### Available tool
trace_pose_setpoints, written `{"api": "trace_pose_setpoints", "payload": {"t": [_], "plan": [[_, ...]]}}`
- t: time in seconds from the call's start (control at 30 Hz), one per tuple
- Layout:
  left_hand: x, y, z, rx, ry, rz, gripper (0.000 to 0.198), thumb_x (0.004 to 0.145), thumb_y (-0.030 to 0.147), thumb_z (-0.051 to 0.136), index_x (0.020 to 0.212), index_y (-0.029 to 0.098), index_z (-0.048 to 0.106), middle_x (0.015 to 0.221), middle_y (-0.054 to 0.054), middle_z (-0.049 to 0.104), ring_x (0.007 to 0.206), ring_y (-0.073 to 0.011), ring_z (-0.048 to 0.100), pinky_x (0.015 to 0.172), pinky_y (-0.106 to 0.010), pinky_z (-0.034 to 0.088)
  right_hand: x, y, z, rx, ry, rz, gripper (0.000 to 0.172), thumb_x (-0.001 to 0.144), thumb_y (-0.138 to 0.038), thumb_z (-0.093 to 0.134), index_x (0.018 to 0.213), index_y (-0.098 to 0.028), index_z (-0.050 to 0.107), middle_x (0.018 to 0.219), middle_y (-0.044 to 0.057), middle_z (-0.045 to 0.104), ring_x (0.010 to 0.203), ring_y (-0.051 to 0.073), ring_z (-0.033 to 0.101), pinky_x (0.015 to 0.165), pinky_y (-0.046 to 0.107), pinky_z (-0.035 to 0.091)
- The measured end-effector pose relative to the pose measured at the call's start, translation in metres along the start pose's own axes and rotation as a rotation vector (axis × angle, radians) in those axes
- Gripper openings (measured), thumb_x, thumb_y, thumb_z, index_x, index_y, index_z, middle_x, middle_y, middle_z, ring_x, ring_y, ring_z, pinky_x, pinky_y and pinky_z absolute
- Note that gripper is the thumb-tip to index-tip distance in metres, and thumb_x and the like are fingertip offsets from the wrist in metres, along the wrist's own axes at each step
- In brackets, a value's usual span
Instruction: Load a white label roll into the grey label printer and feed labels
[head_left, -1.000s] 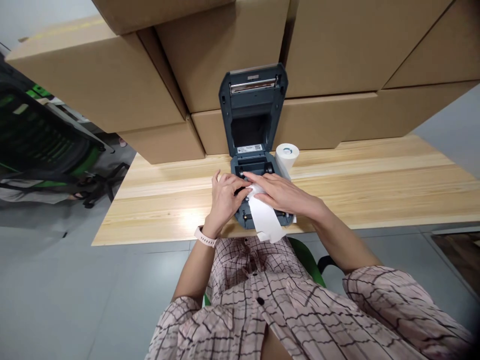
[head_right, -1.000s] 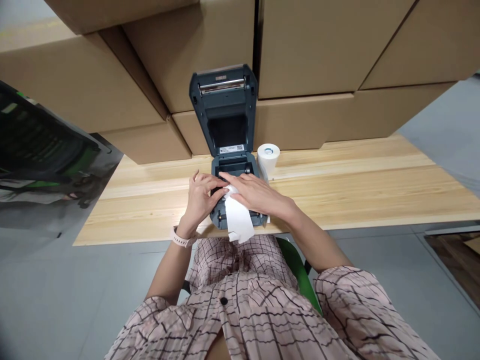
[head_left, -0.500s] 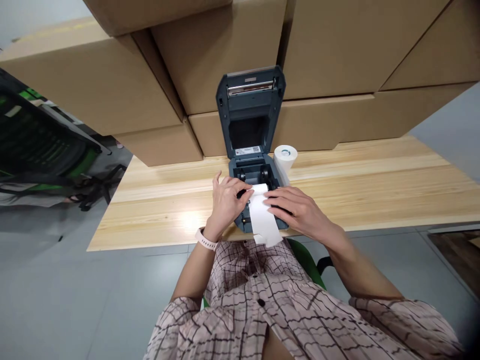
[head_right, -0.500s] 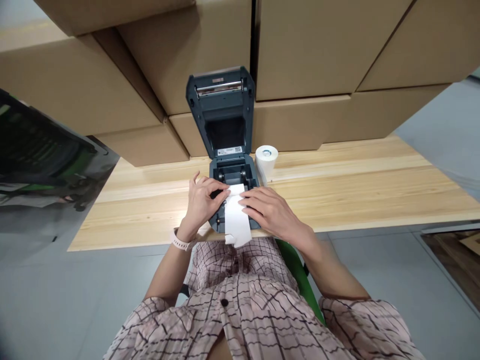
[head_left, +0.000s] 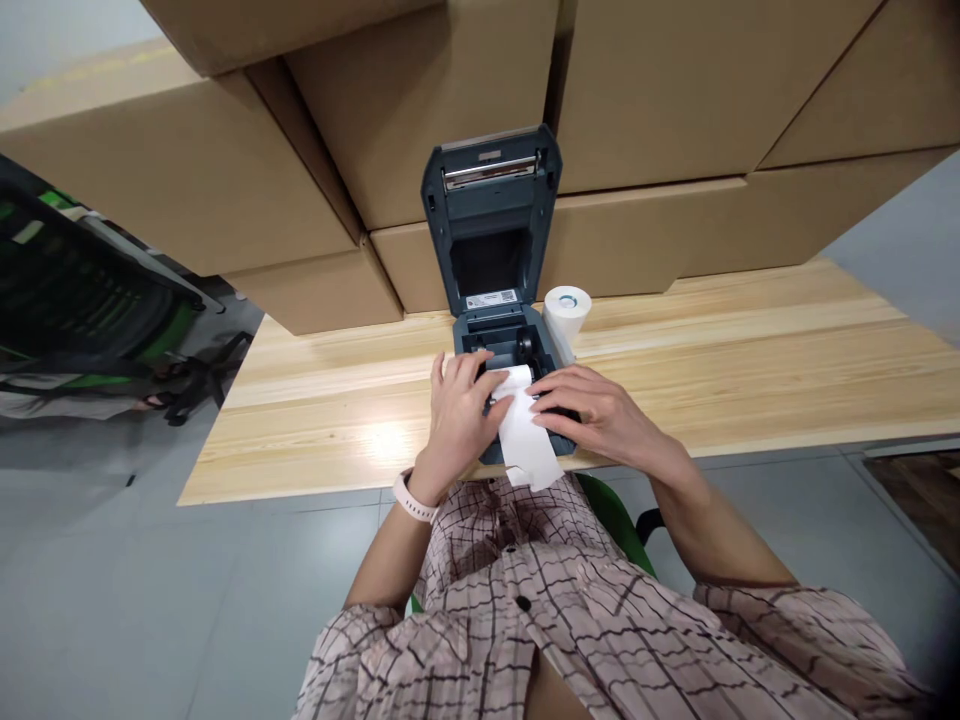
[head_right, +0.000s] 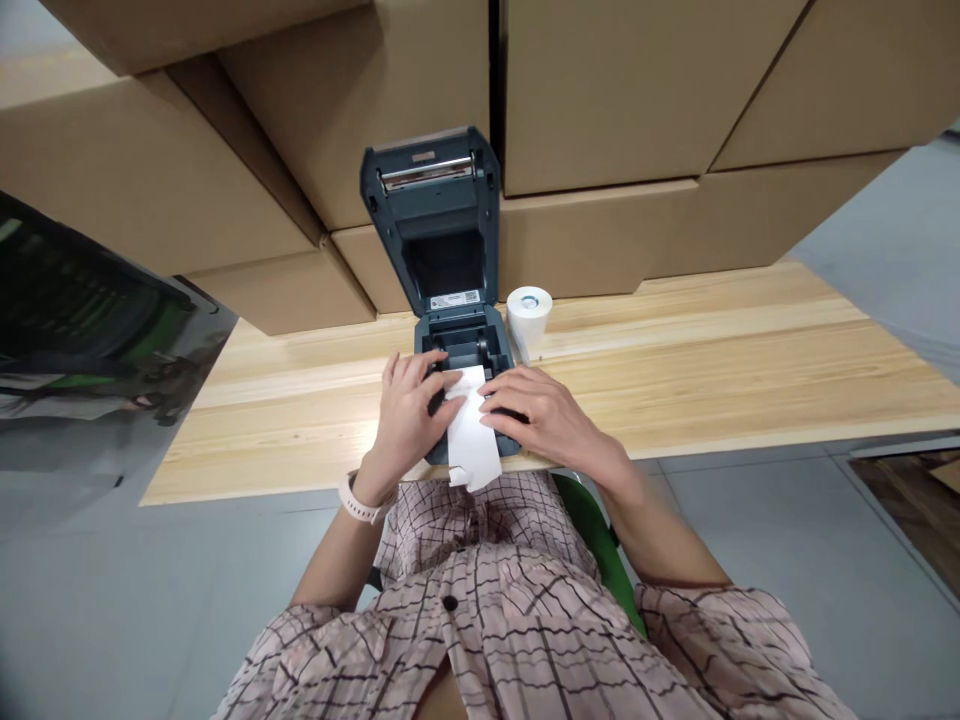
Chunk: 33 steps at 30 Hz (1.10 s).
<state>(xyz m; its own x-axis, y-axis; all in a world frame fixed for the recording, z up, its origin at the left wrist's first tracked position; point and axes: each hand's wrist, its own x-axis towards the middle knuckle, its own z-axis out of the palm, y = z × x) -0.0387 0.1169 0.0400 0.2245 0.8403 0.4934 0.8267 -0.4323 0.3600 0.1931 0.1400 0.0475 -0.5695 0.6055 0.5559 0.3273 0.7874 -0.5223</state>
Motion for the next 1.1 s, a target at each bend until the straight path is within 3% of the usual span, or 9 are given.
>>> {"api": "trace_pose_setpoints", "payload": {"t": [0.17,0.27,0.37,0.47,0.67,0.77,0.83,0.93,1.1], "plan": [[-0.048,0.031,-0.004,-0.162,-0.08,0.127,0.031,0.099,0.039,0.07,0.127,0.026,0.071,0.142,-0.01,0.073,0.139,-0.0312,0.062,0.128,-0.069,0.03,0.092,0.044,-0.043,0.071,0.538,0.074,0.048,0.106,-0.056,0.056,0.137,-0.022,0.068,0.14,0.008,0.073,0.133,0.024,0.068,0.115,0.044,0.055],[-0.073,0.045,-0.008,-0.183,-0.08,0.158,0.035,0.1,0.037,0.069,0.134,0.027,0.067,0.144,-0.009,0.072,0.145,-0.0304,0.06,0.13,-0.07,0.027,0.176,0.075,-0.065,0.354,0.467,0.352,0.066,0.112,-0.053,0.018,0.163,-0.017,0.04,0.159,0.005,0.059,0.144,0.02,0.057,0.11,0.03,0.05],[-0.083,0.05,-0.012,-0.201,-0.067,0.177,0.034,0.1,0.034,0.068,0.134,0.028,0.068,0.142,-0.008,0.074,0.146,-0.03,0.059,0.13,-0.069,0.03,0.219,0.08,-0.068,0.556,0.296,0.429,0.086,0.107,-0.05,-0.008,0.157,-0.009,0.049,0.14,0.003,0.073,0.134,0.016,0.065,0.101,0.025,0.053],[-0.085,0.049,-0.016,-0.221,-0.039,0.203,0.033,0.099,0.031,0.07,0.131,0.026,0.069,0.137,-0.008,0.077,0.142,-0.0296,0.064,0.129,-0.067,0.036,0.191,0.056,-0.055,0.463,0.394,0.275,0.086,0.108,-0.055,0.002,0.138,-0.008,0.068,0.125,0.001,0.079,0.126,0.016,0.07,0.101,0.025,0.053],[-0.097,0.05,-0.022,-0.352,0.118,0.311,0.029,0.094,0.022,0.072,0.123,0.024,0.072,0.109,-0.004,0.084,0.111,-0.0233,0.079,0.107,-0.05,0.062,0.042,-0.01,-0.015,0.006,0.293,0.01,0.058,0.113,-0.058,0.028,0.135,-0.026,0.071,0.141,0.006,0.073,0.137,0.026,0.064,0.12,0.053,0.05],[-0.094,0.048,-0.018,-0.327,0.446,0.251,0.034,0.097,0.017,0.062,0.127,0.03,0.071,0.109,-0.003,0.081,0.109,-0.0211,0.078,0.095,-0.043,0.066,-0.001,-0.018,0.008,-0.072,0.184,0.043,0.048,0.114,-0.042,0.033,0.136,-0.025,0.072,0.143,0.007,0.072,0.143,0.028,0.06,0.121,0.058,0.048],[-0.081,0.043,-0.012,-0.259,0.624,0.034,0.041,0.099,0.019,0.059,0.136,0.035,0.066,0.131,-0.004,0.075,0.13,-0.024,0.069,0.109,-0.05,0.06,-0.012,-0.017,0.018,-0.101,0.17,0.058,0.045,0.112,-0.034,0.035,0.139,-0.024,0.07,0.147,0.008,0.07,0.146,0.027,0.058,0.122,0.056,0.047],[-0.054,0.029,0.001,-0.334,0.423,-0.356,0.069,0.099,0.035,0.066,0.161,0.033,0.037,0.172,-0.011,0.04,0.162,-0.0323,0.036,0.13,-0.06,0.038,-0.016,-0.017,0.025,-0.135,0.184,0.1,0.047,0.111,-0.03,0.035,0.149,-0.025,0.063,0.149,0.007,0.069,0.147,0.026,0.057,0.124,0.055,0.045],[-0.037,0.009,0.021,-0.675,0.114,-0.537,0.083,0.099,0.036,0.067,0.167,0.032,0.021,0.177,-0.014,0.032,0.161,-0.0324,0.038,0.127,-0.051,0.045,-0.016,-0.02,0.028,-0.128,0.198,0.151,0.049,0.111,-0.03,0.036,0.155,-0.027,0.057,0.149,0.005,0.069,0.146,0.026,0.058,0.125,0.055,0.043]]}}
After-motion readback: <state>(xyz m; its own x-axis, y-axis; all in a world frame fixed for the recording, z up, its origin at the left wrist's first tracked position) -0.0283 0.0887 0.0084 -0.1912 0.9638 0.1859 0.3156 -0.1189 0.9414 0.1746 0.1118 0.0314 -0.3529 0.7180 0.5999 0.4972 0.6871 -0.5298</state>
